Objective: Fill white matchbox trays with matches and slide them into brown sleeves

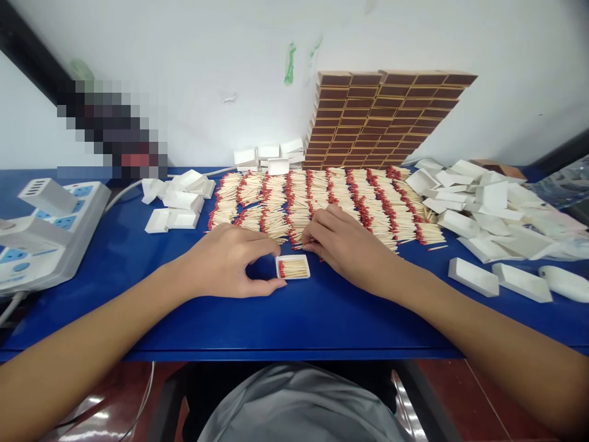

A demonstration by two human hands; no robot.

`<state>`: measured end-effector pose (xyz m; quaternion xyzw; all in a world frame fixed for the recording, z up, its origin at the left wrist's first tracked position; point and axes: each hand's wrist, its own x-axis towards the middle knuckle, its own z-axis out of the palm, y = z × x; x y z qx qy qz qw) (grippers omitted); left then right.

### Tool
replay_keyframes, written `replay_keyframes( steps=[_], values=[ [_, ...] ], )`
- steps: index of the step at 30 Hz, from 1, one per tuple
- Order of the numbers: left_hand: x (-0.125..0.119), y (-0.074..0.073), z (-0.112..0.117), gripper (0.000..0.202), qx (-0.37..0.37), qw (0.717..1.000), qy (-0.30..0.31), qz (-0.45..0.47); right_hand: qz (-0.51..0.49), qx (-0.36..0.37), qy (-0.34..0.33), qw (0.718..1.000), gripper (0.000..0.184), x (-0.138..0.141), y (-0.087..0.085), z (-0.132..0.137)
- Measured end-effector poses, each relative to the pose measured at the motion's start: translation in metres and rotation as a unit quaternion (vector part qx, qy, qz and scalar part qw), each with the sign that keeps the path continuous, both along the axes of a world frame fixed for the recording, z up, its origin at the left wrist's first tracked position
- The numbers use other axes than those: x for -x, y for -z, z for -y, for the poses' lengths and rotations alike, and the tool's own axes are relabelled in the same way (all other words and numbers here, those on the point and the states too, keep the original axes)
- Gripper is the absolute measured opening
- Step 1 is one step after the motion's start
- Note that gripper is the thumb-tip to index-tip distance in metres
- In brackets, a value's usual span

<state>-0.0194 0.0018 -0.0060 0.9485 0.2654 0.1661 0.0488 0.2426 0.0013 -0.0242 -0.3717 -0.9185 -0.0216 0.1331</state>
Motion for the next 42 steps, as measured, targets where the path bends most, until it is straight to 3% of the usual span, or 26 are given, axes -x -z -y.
replay_keyframes(
  steps=[15, 20, 31, 42],
  values=[
    [-0.001, -0.001, 0.0, 0.027, 0.004, 1.0, 0.001, 0.001, -0.012, -0.005, -0.01, 1.0, 0.024, 0.0, 0.001, -0.001],
    [-0.001, -0.002, 0.001, 0.027, 0.011, 1.0, -0.005, -0.005, -0.091, 0.012, -0.004, 0.996, 0.016, 0.002, -0.007, 0.005],
    [-0.001, -0.001, -0.001, 0.029, 0.007, 1.0, -0.016, -0.009, -0.084, 0.013, -0.059, 0.995, 0.017, 0.012, -0.01, 0.025],
    [0.0, -0.001, 0.0, 0.029, 0.012, 1.0, -0.016, -0.011, -0.106, 0.113, -0.038, 0.987, 0.011, -0.001, -0.012, 0.019]
  ],
)
